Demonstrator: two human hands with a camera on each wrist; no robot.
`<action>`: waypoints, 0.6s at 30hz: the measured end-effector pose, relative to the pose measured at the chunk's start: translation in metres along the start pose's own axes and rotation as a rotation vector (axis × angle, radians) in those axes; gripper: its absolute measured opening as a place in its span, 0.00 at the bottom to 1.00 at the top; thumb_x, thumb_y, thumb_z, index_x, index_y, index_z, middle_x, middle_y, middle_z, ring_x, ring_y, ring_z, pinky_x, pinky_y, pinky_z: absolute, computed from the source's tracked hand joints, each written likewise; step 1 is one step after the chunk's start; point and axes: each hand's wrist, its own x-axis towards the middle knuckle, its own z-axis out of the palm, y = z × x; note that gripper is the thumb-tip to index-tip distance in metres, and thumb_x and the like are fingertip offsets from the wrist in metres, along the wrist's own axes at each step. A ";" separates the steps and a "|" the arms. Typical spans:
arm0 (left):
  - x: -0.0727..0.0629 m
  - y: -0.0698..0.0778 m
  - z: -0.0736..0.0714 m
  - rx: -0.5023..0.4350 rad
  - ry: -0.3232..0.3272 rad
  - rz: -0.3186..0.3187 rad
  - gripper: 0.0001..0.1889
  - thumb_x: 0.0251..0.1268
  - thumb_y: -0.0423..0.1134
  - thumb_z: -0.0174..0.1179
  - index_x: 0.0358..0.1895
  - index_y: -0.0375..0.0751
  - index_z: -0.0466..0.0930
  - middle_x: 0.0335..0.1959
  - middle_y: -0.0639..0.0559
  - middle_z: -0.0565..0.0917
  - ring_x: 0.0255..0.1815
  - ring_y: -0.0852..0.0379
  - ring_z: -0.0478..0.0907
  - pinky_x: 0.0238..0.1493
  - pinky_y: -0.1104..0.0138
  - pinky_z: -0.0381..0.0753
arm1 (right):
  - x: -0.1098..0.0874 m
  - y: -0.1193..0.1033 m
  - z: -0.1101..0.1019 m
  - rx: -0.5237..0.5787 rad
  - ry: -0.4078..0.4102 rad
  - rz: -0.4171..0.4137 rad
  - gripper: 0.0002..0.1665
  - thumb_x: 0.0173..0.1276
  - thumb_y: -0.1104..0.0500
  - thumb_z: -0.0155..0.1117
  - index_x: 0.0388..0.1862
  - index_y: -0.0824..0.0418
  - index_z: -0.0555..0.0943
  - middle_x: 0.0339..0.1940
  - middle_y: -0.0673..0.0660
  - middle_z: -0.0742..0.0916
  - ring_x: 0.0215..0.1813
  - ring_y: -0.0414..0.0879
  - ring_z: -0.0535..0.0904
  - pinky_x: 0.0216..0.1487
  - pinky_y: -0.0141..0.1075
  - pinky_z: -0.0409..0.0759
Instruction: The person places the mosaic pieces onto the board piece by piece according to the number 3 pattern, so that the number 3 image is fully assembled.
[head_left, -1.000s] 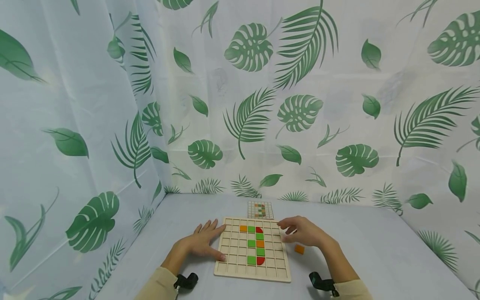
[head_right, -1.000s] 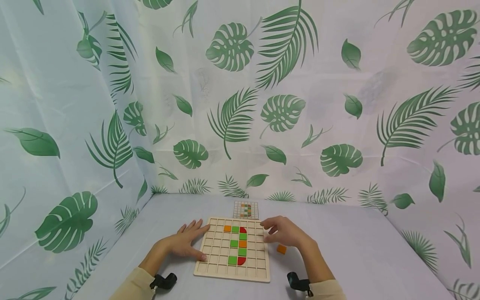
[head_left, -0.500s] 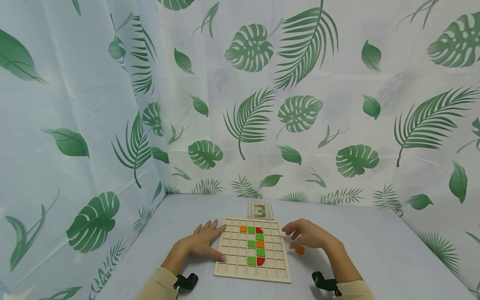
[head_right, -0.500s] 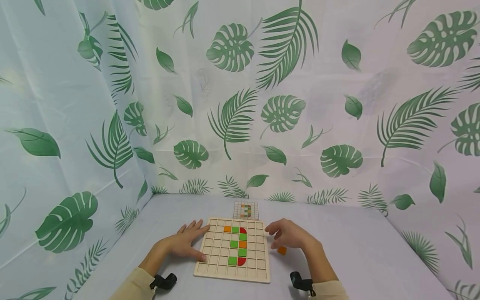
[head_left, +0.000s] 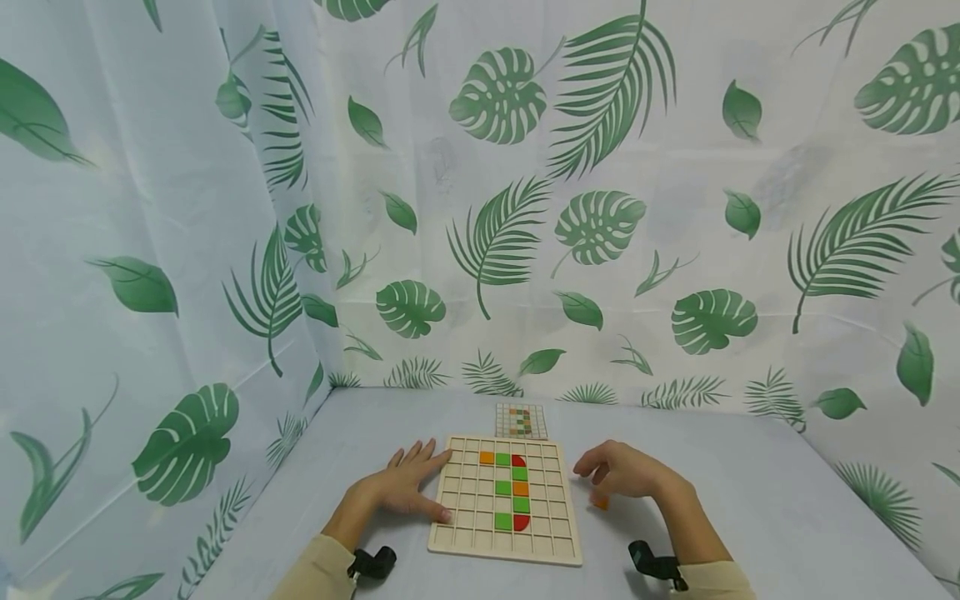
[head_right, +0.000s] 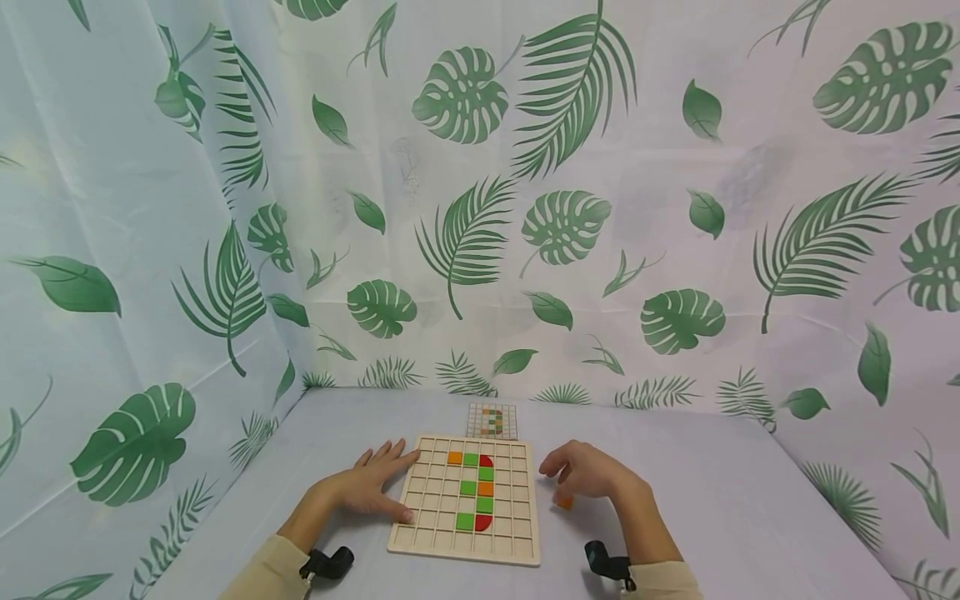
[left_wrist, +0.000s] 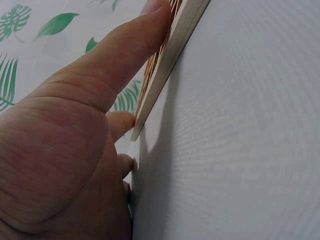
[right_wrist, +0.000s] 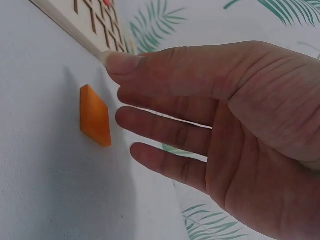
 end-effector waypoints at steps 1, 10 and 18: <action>0.000 0.000 0.000 0.001 0.001 0.000 0.61 0.52 0.75 0.68 0.86 0.53 0.51 0.87 0.36 0.44 0.88 0.34 0.37 0.83 0.36 0.37 | 0.000 0.000 0.000 -0.002 0.000 0.006 0.24 0.48 0.69 0.81 0.46 0.54 0.91 0.49 0.50 0.91 0.48 0.47 0.84 0.52 0.50 0.85; 0.000 0.002 0.000 -0.003 -0.003 -0.007 0.62 0.52 0.75 0.68 0.86 0.52 0.50 0.87 0.36 0.44 0.88 0.34 0.36 0.83 0.36 0.36 | -0.005 0.005 -0.004 -0.009 -0.009 -0.021 0.22 0.45 0.70 0.84 0.42 0.58 0.91 0.40 0.51 0.90 0.41 0.46 0.82 0.41 0.42 0.82; -0.001 0.002 0.000 0.001 -0.003 -0.004 0.61 0.52 0.75 0.68 0.86 0.52 0.50 0.87 0.37 0.44 0.88 0.34 0.36 0.83 0.36 0.36 | -0.005 0.009 -0.001 -0.029 -0.020 -0.040 0.19 0.45 0.72 0.83 0.35 0.57 0.89 0.31 0.51 0.88 0.35 0.47 0.79 0.36 0.40 0.79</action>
